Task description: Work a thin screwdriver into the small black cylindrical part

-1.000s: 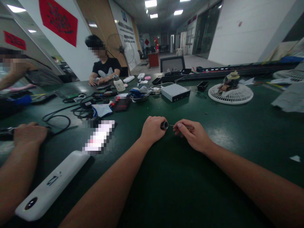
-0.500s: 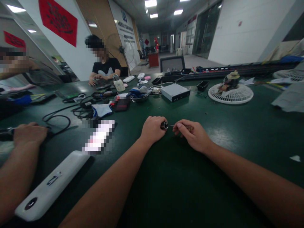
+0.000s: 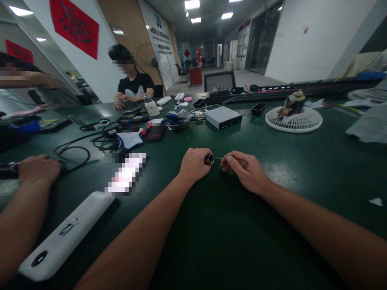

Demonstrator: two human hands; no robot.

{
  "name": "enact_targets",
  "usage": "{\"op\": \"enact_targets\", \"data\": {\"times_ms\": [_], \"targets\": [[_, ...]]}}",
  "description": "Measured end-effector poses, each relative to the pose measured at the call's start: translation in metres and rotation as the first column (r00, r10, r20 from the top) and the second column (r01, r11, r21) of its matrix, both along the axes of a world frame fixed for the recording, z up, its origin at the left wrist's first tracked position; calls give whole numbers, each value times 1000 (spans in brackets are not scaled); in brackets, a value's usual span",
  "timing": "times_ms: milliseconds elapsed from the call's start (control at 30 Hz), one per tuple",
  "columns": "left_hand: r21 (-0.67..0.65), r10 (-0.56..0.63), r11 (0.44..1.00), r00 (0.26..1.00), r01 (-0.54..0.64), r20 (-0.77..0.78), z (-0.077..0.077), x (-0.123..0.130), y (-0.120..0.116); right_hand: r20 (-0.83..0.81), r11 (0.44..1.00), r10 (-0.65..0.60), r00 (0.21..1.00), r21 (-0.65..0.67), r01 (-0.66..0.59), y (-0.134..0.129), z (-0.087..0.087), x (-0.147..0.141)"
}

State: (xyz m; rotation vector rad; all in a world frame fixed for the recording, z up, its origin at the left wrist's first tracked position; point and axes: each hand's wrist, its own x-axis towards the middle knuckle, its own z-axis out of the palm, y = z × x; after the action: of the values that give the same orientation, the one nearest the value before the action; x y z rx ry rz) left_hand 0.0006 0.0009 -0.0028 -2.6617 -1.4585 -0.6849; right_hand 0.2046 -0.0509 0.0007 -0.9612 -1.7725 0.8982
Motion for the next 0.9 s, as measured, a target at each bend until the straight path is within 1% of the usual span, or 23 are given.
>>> {"op": "enact_targets", "data": {"times_ms": [67,167,233,367,533,600,667,700,767,833,900], "targets": [[3,5,1000,1000,-5,9,0,0,0,20,1000,13,1000,1,-13,0,0,0],[2,-2,1000,1000,2,3,-1,0,1,84,996,87,993,-12,-86,-1,0,-1],[-4,-4,1000,1000,4,-4,-1,-1,1,110,996,87,990,-13,-86,-2,1,-1],[-1,-1,1000,1000,1,-3,0,0,0,97,1000,-28,995,12,27,-2,2,-1],[1,18,1000,1000,-18,-3,1,0,0,-20,981,-185,983,54,186,-2,3,1],[1,23,1000,1000,-23,3,1,0,0,-61,971,-231,971,45,234,0,2,2],[4,29,1000,1000,-29,12,0,0,0,-62,966,-255,965,26,257,3,0,3],[7,32,999,999,-32,15,0,0,0,-35,965,-260,965,22,261,5,-1,3],[13,44,999,999,-44,16,-1,1,0,99,964,-266,959,37,264,9,-4,4],[17,59,998,998,-59,18,-1,1,0,283,961,-276,918,73,267,13,-8,5],[15,69,997,997,-69,22,-1,1,-1,409,963,-270,872,92,255,16,-10,5]]}}
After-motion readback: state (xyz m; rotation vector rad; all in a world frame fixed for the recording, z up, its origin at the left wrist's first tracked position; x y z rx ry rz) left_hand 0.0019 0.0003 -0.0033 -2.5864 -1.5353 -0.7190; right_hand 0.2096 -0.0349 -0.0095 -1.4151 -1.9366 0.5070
